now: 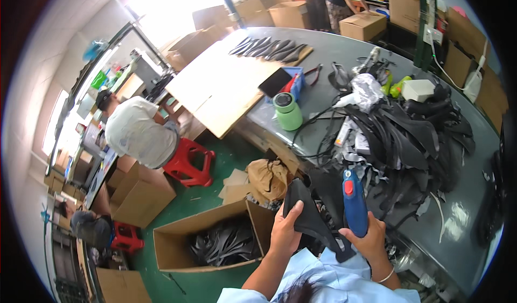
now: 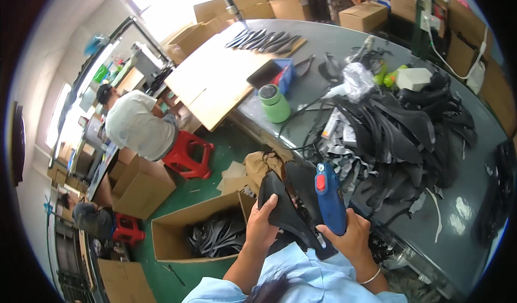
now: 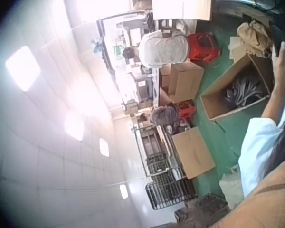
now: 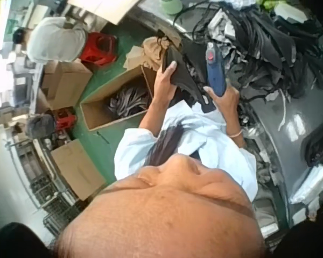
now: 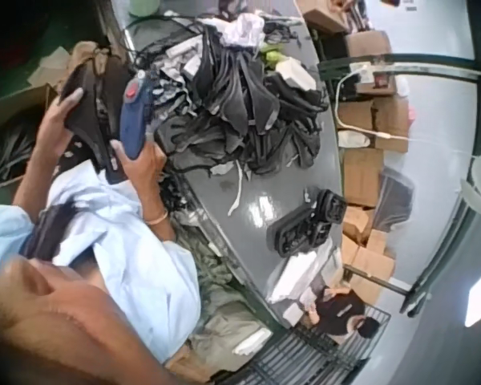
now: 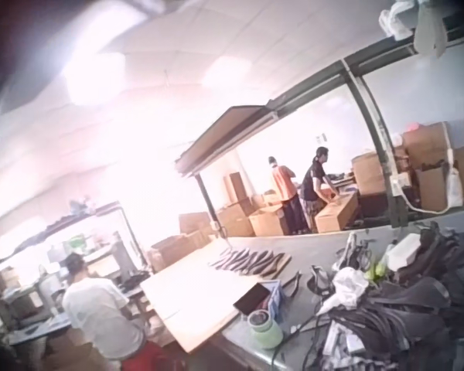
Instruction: The person uses a hot glue gun to apply adhesive to the edges of black flexible parts. They pick up parts from a pile on the table, apply glue, and place them into a cardboard box. The task is performed repeatedly in a workshop setting.
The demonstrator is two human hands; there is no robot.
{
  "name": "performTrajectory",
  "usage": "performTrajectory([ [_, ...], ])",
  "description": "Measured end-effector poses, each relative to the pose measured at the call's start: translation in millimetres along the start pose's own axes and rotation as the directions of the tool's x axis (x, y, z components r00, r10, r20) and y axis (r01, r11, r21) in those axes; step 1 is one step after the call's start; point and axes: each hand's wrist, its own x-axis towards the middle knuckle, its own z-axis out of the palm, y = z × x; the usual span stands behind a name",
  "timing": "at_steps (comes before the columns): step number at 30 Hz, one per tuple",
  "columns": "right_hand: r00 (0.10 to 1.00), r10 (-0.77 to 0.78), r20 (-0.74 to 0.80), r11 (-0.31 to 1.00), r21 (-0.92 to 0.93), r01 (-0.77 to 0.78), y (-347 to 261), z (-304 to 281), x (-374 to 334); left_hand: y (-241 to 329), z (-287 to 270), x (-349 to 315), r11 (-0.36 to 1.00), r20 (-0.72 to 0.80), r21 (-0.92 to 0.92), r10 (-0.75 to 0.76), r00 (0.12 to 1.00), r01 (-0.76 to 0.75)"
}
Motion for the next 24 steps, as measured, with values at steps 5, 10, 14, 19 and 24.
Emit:
performTrajectory([
  [5,0.976,-0.163,0.145,0.961,-0.200,0.191,-14,15,-15,2,14,-10,0.946,-0.063,-0.047,0.317,0.946,-0.320],
  [10,0.963,-0.175,0.206,0.974,-0.104,0.200,-26,31,-26,-18,12,-15,0.852,-0.147,-0.021,0.515,0.844,-0.524],
  [14,0.952,-0.193,0.237,0.968,-0.114,0.225,-35,28,-22,-26,4,-15,0.836,-0.042,0.041,0.548,0.835,-0.547],
  [19,0.946,-0.192,0.261,0.969,-0.099,0.224,-40,24,-18,-27,6,-15,0.769,0.037,0.174,0.618,0.785,-0.615],
  [24,0.941,-0.218,0.260,0.967,-0.072,0.244,-42,20,-15,-30,-11,-15,0.762,0.170,0.225,0.583,0.795,-0.607],
])
